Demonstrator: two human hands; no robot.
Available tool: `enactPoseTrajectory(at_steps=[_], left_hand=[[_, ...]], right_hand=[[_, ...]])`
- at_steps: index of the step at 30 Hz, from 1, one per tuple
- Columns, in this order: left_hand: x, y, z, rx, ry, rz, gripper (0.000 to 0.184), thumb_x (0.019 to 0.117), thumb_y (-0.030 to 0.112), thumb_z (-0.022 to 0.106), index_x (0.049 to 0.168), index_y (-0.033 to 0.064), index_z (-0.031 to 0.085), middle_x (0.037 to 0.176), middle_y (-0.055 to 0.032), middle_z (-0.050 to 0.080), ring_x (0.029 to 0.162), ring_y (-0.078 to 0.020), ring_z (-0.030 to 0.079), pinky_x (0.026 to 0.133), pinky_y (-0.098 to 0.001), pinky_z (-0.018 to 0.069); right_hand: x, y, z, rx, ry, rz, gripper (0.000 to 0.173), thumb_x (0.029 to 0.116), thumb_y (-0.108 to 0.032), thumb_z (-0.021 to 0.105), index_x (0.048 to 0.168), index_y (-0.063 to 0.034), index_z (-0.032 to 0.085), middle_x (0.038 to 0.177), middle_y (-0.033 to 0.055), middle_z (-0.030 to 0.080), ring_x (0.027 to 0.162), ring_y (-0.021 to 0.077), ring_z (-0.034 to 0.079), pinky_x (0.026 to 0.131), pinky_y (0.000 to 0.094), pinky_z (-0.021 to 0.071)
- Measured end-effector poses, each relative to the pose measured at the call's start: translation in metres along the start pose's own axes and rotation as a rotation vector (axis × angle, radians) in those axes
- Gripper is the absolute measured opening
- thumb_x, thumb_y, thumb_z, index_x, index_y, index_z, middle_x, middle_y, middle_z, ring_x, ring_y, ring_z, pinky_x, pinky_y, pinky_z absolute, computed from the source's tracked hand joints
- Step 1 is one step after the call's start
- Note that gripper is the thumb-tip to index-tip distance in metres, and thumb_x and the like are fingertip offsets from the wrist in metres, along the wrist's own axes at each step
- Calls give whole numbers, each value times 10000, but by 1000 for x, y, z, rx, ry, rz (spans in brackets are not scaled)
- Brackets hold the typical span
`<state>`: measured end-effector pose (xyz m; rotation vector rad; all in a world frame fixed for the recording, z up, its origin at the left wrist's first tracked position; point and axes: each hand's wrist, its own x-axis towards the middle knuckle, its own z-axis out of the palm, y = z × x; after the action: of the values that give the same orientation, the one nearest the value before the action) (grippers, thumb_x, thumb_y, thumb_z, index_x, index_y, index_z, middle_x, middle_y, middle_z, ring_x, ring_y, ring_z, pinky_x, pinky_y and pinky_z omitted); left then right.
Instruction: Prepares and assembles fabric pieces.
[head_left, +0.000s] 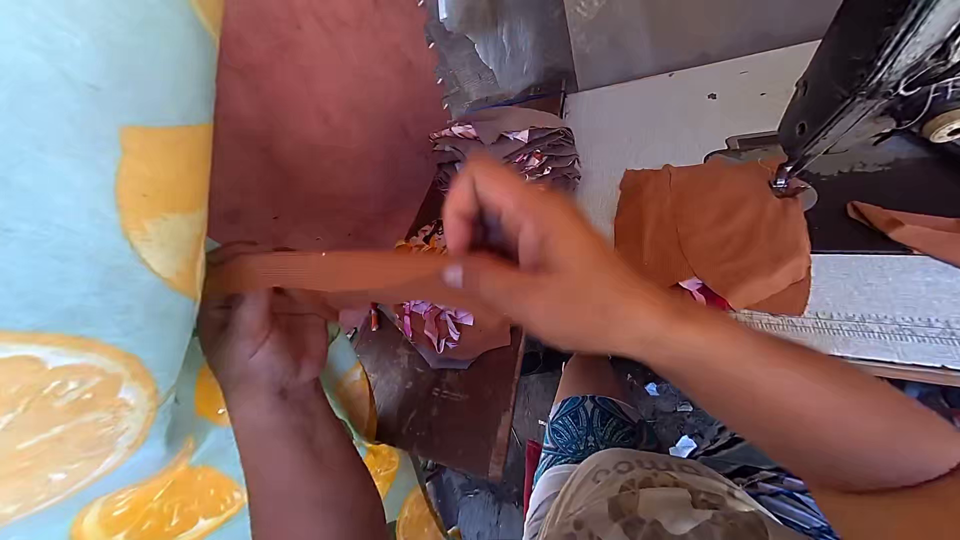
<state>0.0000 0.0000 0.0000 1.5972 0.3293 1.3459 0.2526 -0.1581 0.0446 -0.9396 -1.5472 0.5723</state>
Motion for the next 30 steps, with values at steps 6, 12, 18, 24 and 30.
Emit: enactPoseTrajectory(at_steps=[6, 12, 18, 24, 30], left_hand=[[49, -23, 27, 694, -56, -24, 110, 1071, 207, 510, 1049, 167, 610, 840, 159, 605, 728, 90, 587, 692, -138, 525], [89, -73, 50, 1074, -370, -123, 193, 1047, 156, 569, 1084, 16, 695, 883, -135, 682, 780, -224, 645, 745, -486, 521], [108, -93, 72, 1179, -490, -199, 192, 1052, 112, 542, 1086, -5, 690, 938, -191, 698, 894, -329, 677, 818, -567, 513], [108, -103, 77, 1317, -538, -234, 328, 1078, 241, 546, 971, -49, 655, 833, -232, 654, 831, -396, 661, 770, -613, 497], [103, -110, 74, 1378, -489, -221, 319, 1041, 256, 616, 1186, -25, 658, 1127, -264, 673, 1052, -454, 662, 923, -661, 496]], right_hand=[[-36, 65, 21, 0, 9, 200, 102, 993, -54, 581, 1083, -35, 624, 816, 32, 641, 709, 81, 617, 657, 271, 540], [-31, 91, 0, -269, 31, 440, 189, 1037, -72, 553, 1210, -112, 618, 756, 21, 590, 647, 134, 576, 608, 343, 507], [-25, 99, -7, -376, -9, 471, 202, 1027, -50, 520, 1120, -95, 693, 1044, 74, 692, 942, 209, 680, 817, 452, 565], [-19, 99, -11, -432, -90, 594, 238, 1060, -109, 508, 1242, -92, 660, 1121, 85, 703, 1035, 224, 684, 899, 458, 551], [-18, 97, -14, -487, -175, 688, 301, 1057, -168, 540, 1349, -129, 596, 1148, 101, 679, 1027, 252, 674, 890, 481, 542]])
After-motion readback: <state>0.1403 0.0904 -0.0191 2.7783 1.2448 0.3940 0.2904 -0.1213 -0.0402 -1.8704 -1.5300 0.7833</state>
